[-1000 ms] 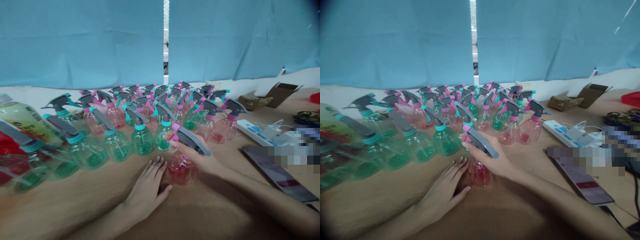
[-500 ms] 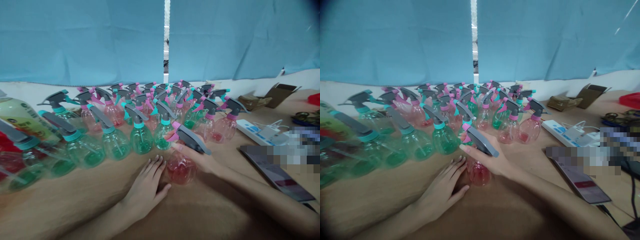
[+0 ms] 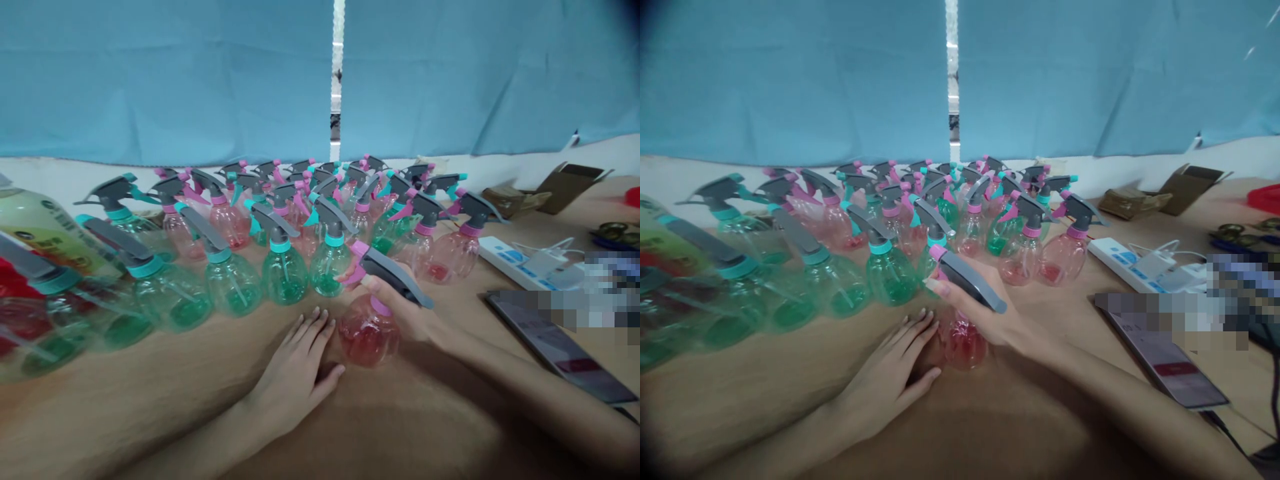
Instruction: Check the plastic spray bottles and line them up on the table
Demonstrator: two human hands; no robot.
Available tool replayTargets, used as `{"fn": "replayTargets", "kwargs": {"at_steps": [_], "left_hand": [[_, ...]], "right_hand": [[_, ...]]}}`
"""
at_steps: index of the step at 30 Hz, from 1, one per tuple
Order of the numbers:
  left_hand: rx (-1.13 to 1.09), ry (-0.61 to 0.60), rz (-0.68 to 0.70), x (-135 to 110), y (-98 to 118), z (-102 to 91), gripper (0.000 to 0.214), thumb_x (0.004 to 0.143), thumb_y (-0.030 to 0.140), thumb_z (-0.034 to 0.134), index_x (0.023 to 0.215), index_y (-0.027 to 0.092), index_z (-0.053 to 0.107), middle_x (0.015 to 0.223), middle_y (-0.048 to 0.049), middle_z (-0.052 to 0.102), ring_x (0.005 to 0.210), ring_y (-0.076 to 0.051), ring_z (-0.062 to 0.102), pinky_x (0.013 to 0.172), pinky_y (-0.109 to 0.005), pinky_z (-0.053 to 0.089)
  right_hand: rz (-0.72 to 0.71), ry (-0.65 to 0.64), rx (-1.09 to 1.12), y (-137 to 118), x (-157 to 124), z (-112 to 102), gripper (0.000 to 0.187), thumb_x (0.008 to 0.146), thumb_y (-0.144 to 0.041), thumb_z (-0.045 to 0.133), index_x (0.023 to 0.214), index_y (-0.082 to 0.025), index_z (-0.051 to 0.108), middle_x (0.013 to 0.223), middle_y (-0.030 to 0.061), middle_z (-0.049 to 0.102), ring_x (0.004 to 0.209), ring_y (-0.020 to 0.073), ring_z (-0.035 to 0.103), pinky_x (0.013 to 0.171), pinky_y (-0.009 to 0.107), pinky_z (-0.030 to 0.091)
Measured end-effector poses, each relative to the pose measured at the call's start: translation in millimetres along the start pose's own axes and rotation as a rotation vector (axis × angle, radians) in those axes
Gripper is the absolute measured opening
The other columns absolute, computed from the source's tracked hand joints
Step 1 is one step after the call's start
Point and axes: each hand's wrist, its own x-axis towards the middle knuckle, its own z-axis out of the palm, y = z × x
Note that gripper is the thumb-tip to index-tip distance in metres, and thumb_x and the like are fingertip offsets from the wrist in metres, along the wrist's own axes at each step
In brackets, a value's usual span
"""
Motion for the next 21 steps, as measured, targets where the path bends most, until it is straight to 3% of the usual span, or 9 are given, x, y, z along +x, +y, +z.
{"fn": "replayTargets", "kwargs": {"at_steps": [6,11,21], "left_hand": [[0.003,0.014,0.004,0.0,-1.2,3.9,0.058,0.095,0.045,0.046,0.14,0.009,0.038,0.146,-0.0144,0.04,0.136,-0.027,0.034,0.111,-0.047,0.029],[0.023,-0.001,0.01,0.1,-1.3,2.9,0.059,0.095,0.045,0.047,0.14,0.008,0.038,0.146,-0.015,0.04,0.136,-0.028,0.034,0.11,-0.047,0.03],[0.017,0.005,0.007,0.4,0.2,3.0,0.058,0.095,0.044,0.048,0.139,0.008,0.04,0.145,-0.015,0.042,0.136,-0.027,0.035,0.111,-0.047,0.03]], "right_hand": [[0.014,-0.016,-0.018,-2.8,2.8,-3.8,0.033,0.088,-0.051,0.051,0.069,-0.024,0.052,0.066,-0.002,0.042,0.061,0.0136,0.042,0.054,0.027,0.036],[0.003,-0.026,0.014,4.6,3.6,-2.6,0.032,0.09,-0.047,0.051,0.07,-0.022,0.052,0.066,-0.0026,0.046,0.062,0.0123,0.045,0.055,0.026,0.035],[-0.021,0.044,-0.017,-2.4,-1.1,-2.8,0.031,0.091,-0.043,0.052,0.067,-0.023,0.05,0.065,-0.0038,0.041,0.057,0.011,0.04,0.053,0.025,0.034]]}}
